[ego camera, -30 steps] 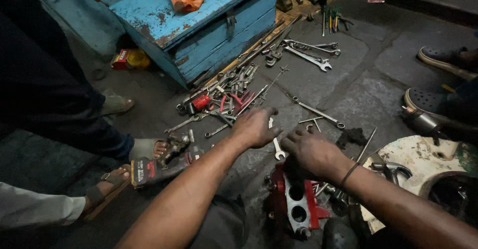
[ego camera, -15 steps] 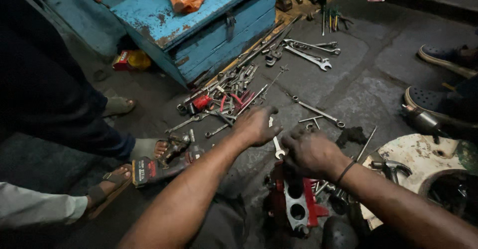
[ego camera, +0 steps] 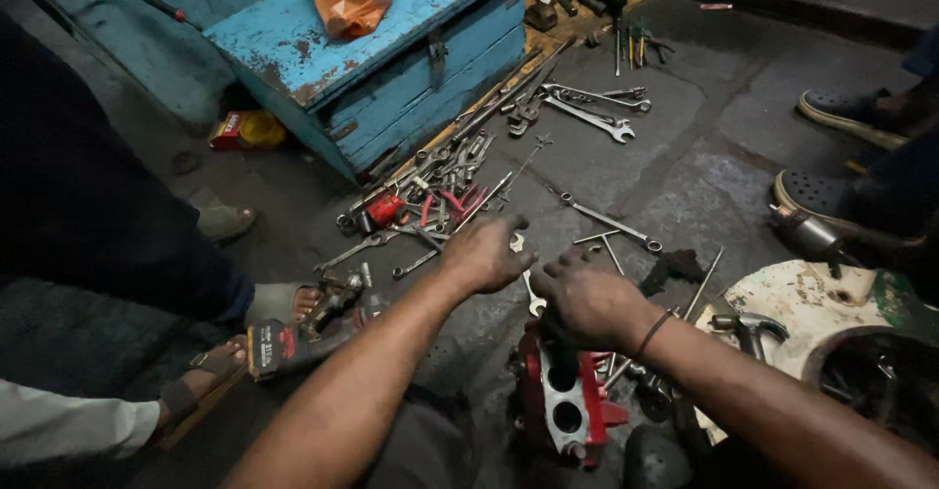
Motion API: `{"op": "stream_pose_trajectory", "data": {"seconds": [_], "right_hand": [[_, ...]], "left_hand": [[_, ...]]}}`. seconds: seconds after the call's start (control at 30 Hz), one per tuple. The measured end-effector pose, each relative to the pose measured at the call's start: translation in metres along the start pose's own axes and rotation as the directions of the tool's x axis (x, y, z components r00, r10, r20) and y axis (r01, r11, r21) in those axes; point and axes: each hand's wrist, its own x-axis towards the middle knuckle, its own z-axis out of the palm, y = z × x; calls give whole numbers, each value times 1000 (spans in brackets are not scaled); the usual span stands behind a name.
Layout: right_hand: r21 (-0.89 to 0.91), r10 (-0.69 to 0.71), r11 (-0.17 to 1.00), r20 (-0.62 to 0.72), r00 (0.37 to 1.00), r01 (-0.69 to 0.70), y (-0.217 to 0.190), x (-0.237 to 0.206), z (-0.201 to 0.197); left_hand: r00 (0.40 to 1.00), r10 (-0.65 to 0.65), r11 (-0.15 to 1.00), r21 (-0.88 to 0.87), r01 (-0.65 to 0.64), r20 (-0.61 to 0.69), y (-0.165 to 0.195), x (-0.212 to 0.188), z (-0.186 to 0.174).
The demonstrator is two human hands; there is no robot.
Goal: The person is sitting on the floor in a workshop, using a wrench to tighten bolts on a red engine cylinder head. They adjust the part and continue working with the wrench throughout the clip.
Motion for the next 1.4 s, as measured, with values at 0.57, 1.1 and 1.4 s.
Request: {"op": "stream_pose_trajectory", "data": {"seconds": [0.57, 1.1, 1.4], "right_hand": [[-59, 311, 940, 552, 773, -336, 4, 0, -3], [-102, 216, 976, 290, 932, -194, 8, -15, 3], [-44, 103, 994, 209, 972, -96, 10, -12, 12]], "left_hand": [[998, 48, 999, -12, -49, -44, 20, 9, 2], [988, 114, 993, -18, -116, -103, 34, 4, 12], [984, 130, 990, -32, -134, -123, 27, 10, 9]]}}
